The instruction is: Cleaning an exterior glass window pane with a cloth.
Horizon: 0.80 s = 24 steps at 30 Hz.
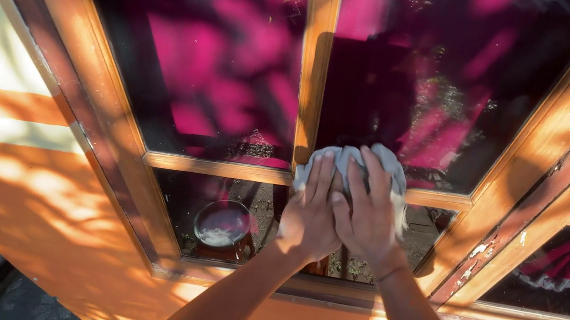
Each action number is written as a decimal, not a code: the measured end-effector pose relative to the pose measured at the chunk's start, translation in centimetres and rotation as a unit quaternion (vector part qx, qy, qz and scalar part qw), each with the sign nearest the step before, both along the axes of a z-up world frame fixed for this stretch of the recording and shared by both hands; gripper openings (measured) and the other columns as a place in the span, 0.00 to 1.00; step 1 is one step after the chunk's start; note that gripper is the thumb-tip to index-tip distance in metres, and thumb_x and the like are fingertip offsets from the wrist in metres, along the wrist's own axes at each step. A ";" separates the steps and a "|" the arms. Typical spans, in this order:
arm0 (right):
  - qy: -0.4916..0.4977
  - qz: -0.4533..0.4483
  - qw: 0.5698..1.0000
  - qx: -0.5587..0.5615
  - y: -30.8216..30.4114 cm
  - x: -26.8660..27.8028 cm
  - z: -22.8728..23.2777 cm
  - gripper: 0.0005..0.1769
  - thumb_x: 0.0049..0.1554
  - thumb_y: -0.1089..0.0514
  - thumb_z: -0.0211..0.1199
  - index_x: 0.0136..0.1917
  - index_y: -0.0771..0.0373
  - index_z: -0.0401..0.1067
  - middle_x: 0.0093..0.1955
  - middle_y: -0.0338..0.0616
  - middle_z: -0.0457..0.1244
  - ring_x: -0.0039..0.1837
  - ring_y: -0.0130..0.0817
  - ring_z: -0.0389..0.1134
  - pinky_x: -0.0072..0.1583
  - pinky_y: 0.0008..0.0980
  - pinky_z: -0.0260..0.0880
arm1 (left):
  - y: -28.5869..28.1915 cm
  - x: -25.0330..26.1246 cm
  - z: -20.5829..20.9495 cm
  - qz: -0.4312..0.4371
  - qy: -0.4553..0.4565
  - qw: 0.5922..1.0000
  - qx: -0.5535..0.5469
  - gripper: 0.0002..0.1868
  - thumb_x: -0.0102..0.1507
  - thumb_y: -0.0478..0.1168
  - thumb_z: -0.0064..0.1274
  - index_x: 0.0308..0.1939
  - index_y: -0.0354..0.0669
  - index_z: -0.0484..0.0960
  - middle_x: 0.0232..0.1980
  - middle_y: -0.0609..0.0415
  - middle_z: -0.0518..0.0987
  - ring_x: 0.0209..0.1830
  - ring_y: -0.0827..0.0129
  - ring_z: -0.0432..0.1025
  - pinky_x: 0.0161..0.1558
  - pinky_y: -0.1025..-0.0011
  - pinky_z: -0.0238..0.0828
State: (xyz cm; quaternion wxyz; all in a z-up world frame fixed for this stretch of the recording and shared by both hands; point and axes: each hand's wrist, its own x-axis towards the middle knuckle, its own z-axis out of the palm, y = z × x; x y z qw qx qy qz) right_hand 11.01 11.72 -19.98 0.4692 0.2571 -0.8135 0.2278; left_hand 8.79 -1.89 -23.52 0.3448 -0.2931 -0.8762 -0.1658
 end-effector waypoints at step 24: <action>0.264 -0.034 0.916 0.299 1.1 -12.0 20.4 0.28 0.50 0.49 0.63 0.58 0.70 0.69 0.66 0.55 0.61 0.74 0.51 0.60 0.75 0.49 0.60 | 8.5 -8.5 11.2 -0.183 0.116 0.959 0.183 0.27 0.68 0.50 0.60 0.65 0.39 0.74 0.65 0.41 0.75 0.70 0.48 0.66 0.67 0.56 0.66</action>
